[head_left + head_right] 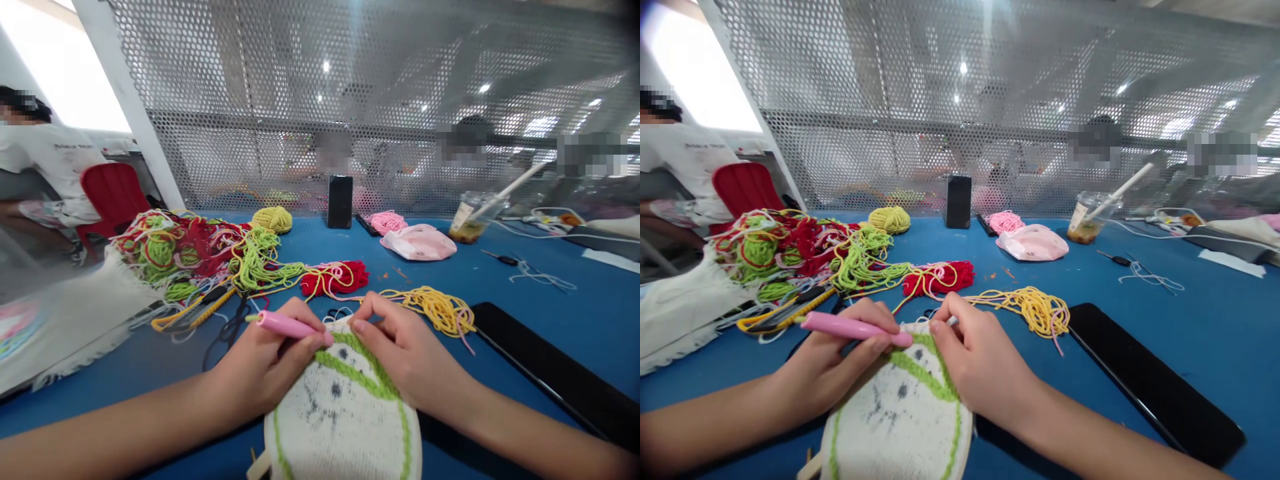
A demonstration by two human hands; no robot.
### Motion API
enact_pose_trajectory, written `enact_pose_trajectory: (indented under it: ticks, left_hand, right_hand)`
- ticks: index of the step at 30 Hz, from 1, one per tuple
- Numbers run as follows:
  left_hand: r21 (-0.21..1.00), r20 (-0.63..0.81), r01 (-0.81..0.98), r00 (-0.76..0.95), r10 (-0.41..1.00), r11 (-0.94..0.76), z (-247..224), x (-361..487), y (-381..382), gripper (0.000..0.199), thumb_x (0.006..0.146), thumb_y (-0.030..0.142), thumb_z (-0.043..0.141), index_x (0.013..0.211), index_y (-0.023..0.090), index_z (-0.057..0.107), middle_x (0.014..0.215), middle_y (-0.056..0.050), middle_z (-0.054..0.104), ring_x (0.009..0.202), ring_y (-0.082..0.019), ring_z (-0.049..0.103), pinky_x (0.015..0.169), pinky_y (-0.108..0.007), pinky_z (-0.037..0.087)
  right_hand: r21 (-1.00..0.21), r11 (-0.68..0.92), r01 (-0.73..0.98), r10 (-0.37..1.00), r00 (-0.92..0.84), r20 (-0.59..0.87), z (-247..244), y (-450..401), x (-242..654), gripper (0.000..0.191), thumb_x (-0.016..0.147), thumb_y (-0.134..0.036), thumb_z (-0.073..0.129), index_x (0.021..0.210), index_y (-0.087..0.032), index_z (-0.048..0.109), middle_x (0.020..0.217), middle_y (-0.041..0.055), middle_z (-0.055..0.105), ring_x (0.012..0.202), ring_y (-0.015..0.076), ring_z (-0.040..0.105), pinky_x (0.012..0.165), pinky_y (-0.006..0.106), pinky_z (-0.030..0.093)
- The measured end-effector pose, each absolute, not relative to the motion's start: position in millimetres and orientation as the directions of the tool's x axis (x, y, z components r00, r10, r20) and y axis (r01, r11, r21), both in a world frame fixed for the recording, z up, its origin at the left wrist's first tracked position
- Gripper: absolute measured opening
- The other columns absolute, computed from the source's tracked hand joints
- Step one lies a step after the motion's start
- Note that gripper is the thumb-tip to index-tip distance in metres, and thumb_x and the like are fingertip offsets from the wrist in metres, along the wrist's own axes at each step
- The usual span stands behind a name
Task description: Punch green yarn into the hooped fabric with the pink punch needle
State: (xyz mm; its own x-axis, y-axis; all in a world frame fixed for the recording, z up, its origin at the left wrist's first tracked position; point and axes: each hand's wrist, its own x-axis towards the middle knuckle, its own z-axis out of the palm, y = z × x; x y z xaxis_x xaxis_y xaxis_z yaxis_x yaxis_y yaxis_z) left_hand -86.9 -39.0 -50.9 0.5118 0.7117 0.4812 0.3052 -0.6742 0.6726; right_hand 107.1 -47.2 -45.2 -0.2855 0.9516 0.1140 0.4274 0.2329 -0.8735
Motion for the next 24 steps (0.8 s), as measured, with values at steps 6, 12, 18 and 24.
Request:
enact_pose_trajectory:
  ticks: [6,12,18,24]
  left_hand:
    - [0.677,0.467,0.351,0.474,0.747,-0.647,-48.5,-89.5,-40.4,0.019,0.084,0.015,0.041,0.084,0.019,0.059,0.079,-0.001,0.054,0.069,-0.011,0.053,0.061,-0.021,0.045]
    - [0.756,0.537,0.234,0.313,0.783,-0.612,-56.2,-98.9,-43.1,0.015,0.089,0.021,0.034,0.088,0.019,0.049,0.077,-0.001,0.048,0.060,-0.010,0.048,0.051,-0.022,0.041]
    - [0.781,0.548,0.150,0.300,0.781,-0.606,-60.7,-99.3,-42.0,0.016,0.090,0.026,0.031,0.091,0.021,0.046,0.079,-0.002,0.046,0.057,-0.011,0.044,0.050,-0.025,0.040]
    - [0.790,0.558,0.087,0.308,0.771,-0.607,-60.4,-97.6,-42.4,0.016,0.090,0.028,0.030,0.091,0.023,0.045,0.079,-0.001,0.046,0.056,-0.011,0.045,0.050,-0.026,0.040]
  right_hand:
    - [-0.855,0.249,0.455,0.948,-0.295,0.119,-48.3,-46.0,104.8,0.017,0.086,-0.027,0.038,0.070,-0.019,0.041,0.057,-0.0050,0.038,0.049,0.0067,0.033,0.043,0.020,0.024]
    - [-0.847,0.251,0.469,0.942,-0.319,0.102,-52.7,-40.5,110.3,0.017,0.086,-0.027,0.037,0.071,-0.019,0.041,0.057,-0.0050,0.037,0.049,0.0072,0.032,0.043,0.021,0.024]
    - [-0.850,0.246,0.466,0.943,-0.317,0.099,-53.8,-40.6,111.7,0.017,0.086,-0.026,0.036,0.071,-0.019,0.040,0.057,-0.0052,0.036,0.049,0.0070,0.031,0.043,0.021,0.023]
    - [-0.847,0.243,0.473,0.947,-0.306,0.101,-52.9,-40.8,112.0,0.016,0.085,-0.026,0.038,0.071,-0.019,0.042,0.057,-0.0052,0.037,0.048,0.0064,0.031,0.042,0.021,0.022]
